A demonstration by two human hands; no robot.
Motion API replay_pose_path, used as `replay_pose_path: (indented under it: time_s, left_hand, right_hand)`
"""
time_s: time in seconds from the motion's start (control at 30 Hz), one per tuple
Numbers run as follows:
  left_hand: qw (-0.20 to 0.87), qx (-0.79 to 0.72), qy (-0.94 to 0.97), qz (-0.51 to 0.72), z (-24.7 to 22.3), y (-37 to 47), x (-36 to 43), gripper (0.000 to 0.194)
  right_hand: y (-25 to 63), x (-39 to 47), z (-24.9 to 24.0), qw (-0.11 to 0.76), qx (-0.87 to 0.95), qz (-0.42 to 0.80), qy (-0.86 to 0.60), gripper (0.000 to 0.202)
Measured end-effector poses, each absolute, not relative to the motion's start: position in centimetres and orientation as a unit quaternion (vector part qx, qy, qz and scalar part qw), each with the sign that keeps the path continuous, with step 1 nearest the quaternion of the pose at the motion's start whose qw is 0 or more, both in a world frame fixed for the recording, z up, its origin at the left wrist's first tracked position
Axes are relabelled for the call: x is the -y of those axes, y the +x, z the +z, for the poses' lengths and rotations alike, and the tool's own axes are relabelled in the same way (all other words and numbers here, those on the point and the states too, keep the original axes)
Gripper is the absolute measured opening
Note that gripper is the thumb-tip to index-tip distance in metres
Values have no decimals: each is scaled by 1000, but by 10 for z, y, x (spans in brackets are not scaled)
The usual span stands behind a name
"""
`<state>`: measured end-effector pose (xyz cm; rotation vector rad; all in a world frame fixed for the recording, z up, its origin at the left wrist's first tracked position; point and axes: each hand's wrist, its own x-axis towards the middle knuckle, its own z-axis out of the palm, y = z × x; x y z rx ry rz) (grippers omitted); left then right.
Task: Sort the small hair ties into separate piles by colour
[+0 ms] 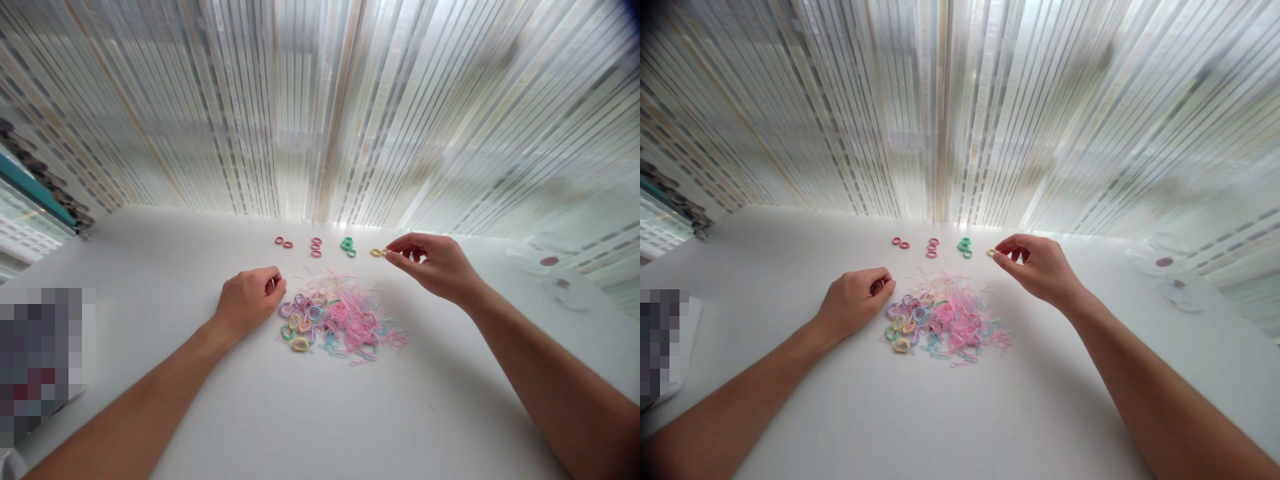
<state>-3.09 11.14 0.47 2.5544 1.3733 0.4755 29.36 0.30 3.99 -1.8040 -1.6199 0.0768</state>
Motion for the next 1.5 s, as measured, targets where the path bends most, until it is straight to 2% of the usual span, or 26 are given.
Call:
replay_pose_path:
  time_s: [0.33, 0.6, 0.93, 1.23, 1.5]
  left_hand:
    - [99, -467, 865, 156, 6, -31, -112, 31]
    - [95, -467, 866, 154, 6, -31, -111, 31]
    - [81, -466, 868, 151, 5, -29, -111, 31]
    - [84, -460, 870, 155, 5, -30, -112, 30]
    - [89, -460, 869, 161, 4, -29, -111, 29]
  right_hand:
    - [255, 5, 49, 342, 681, 55, -645, 21]
    - [214, 10, 39, 337, 726, 106, -590, 7]
    - [180, 11, 20, 280, 798, 108, -522, 18]
    - [172, 8, 13, 238, 819, 68, -518, 16]
    - [169, 9, 14, 209, 818, 81, -529, 16]
